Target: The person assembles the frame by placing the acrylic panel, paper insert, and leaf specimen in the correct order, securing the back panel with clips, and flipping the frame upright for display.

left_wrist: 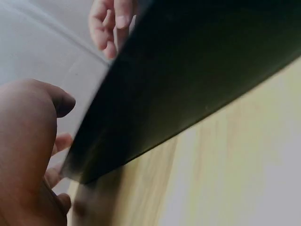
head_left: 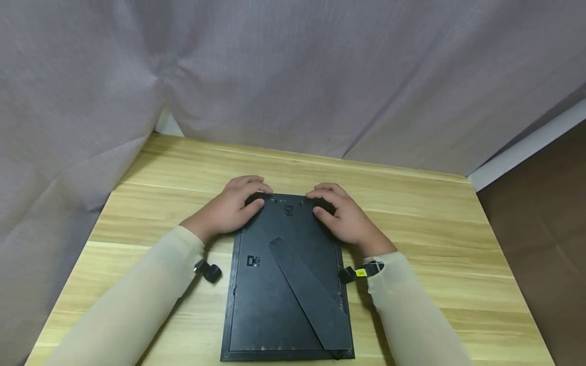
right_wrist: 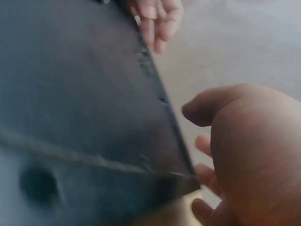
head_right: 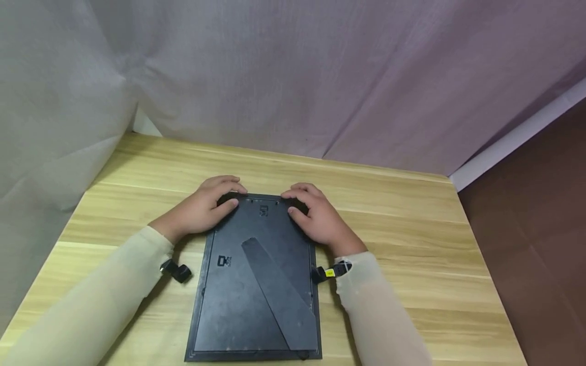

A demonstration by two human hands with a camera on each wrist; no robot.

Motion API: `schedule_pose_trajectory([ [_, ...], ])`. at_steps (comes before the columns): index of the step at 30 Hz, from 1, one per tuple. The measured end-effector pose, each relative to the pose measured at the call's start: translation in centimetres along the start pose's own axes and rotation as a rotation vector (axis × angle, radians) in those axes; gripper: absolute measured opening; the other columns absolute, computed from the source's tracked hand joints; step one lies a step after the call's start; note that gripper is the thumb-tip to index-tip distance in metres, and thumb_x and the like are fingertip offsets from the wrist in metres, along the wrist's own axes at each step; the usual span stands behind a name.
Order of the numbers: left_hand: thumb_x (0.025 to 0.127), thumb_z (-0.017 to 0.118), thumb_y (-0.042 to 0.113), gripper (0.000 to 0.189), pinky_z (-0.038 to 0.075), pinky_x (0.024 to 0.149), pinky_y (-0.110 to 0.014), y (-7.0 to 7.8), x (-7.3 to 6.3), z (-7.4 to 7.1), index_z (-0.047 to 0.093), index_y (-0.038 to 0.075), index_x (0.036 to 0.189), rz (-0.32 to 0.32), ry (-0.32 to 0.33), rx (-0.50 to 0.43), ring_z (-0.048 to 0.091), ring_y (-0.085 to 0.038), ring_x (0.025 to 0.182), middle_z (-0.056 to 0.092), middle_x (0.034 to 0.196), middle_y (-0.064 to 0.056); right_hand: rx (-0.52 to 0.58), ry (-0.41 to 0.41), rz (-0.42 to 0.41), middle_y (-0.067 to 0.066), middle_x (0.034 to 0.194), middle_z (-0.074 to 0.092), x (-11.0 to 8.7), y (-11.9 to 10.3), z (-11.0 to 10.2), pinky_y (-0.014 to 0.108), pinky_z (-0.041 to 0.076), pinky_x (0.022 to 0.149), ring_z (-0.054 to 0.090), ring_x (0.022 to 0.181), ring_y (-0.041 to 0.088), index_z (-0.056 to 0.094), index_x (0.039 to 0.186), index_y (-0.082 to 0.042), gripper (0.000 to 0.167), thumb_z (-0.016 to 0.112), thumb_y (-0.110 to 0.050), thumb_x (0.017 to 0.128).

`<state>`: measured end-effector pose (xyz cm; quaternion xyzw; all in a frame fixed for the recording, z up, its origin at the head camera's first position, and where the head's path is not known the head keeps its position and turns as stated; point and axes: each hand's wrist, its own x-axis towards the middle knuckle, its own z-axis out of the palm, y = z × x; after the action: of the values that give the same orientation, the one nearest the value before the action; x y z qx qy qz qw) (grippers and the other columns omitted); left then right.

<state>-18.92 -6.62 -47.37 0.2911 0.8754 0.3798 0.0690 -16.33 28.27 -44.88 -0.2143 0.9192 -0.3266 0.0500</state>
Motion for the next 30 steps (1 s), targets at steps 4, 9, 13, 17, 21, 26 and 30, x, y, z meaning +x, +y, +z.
schedule_pose_trajectory([
  [4, 0.116, 0.061, 0.040, 0.040, 0.030, 0.135, -0.069, -0.1, -2.3, -1.0, 0.060, 0.034, 0.156, -0.050, -0.015, -0.040, 0.031, -0.037, 0.171, 0.039, 0.181, -0.007, -0.023, -0.033, 0.061, 0.006, 0.176, 0.044, -1.7, -0.1, -1.1, 0.065, 0.043, 0.129, 0.045, 0.163, 0.037, 0.060, 0.160, -0.027, 0.048, 0.071, -0.029, 0.113],
  [9, 0.112, 0.069, 0.039, 0.049, 0.033, 0.134, -0.069, -0.3, -5.9, -1.3, 0.057, 0.032, 0.159, -0.070, -0.027, -0.068, 0.033, -0.038, 0.170, 0.035, 0.183, -0.007, -0.031, -0.083, 0.133, 0.008, 0.180, 0.038, -4.3, -0.4, -1.4, 0.065, 0.042, 0.130, 0.043, 0.165, 0.039, 0.047, 0.170, -0.024, 0.066, 0.075, -0.031, 0.110],
  [13, 0.108, 0.075, 0.037, 0.063, 0.029, 0.135, -0.071, -0.3, -8.3, -0.9, 0.050, 0.028, 0.166, -0.094, 0.006, -0.070, 0.031, -0.041, 0.171, 0.029, 0.186, -0.010, 0.015, -0.113, 0.200, 0.011, 0.158, 0.057, -6.3, -0.7, -1.4, 0.049, 0.056, 0.114, 0.062, 0.139, 0.032, 0.035, 0.177, -0.014, 0.084, 0.079, -0.032, 0.107],
  [17, 0.104, 0.080, 0.040, 0.080, 0.015, 0.139, -0.072, -0.4, -9.9, -0.7, 0.040, 0.028, 0.172, -0.133, 0.016, -0.057, 0.026, -0.040, 0.174, 0.029, 0.186, -0.012, 0.115, -0.195, 0.235, 0.009, 0.123, 0.062, -8.0, -1.1, -1.5, 0.027, 0.055, 0.091, 0.062, 0.107, 0.022, 0.030, 0.176, -0.002, 0.097, 0.085, -0.032, 0.103],
  [21, 0.098, 0.086, 0.049, 0.094, 0.001, 0.140, -0.071, -0.3, -11.1, -0.9, 0.035, 0.032, 0.175, -0.131, -0.065, -0.073, 0.018, -0.040, 0.176, 0.033, 0.185, -0.009, 0.153, -0.304, 0.235, 0.006, 0.118, 0.060, -9.2, -1.4, -1.2, 0.024, 0.052, 0.082, 0.059, 0.102, 0.019, 0.032, 0.175, 0.000, 0.106, 0.092, -0.037, 0.096],
  [26, 0.088, 0.092, 0.061, 0.111, -0.002, 0.140, -0.072, -0.1, -12.0, -1.0, 0.032, 0.035, 0.178, -0.099, -0.152, -0.050, 0.008, -0.041, 0.177, 0.026, 0.188, -0.006, 0.167, -0.355, 0.221, 0.007, 0.121, 0.056, -9.8, -1.7, -0.9, 0.026, 0.051, 0.077, 0.053, 0.100, 0.019, 0.027, 0.177, -0.002, 0.120, 0.098, -0.040, 0.088],
  [30, 0.086, 0.093, 0.062, 0.116, -0.003, 0.139, -0.072, 0.1, -11.9, -1.1, 0.029, 0.037, 0.179, -0.082, -0.186, -0.026, 0.005, -0.040, 0.178, 0.019, 0.189, -0.009, 0.177, -0.359, 0.222, 0.008, 0.122, 0.055, -9.9, -1.7, -0.9, 0.026, 0.050, 0.076, 0.052, 0.100, 0.020, 0.024, 0.179, -0.003, 0.125, 0.100, -0.039, 0.086],
])
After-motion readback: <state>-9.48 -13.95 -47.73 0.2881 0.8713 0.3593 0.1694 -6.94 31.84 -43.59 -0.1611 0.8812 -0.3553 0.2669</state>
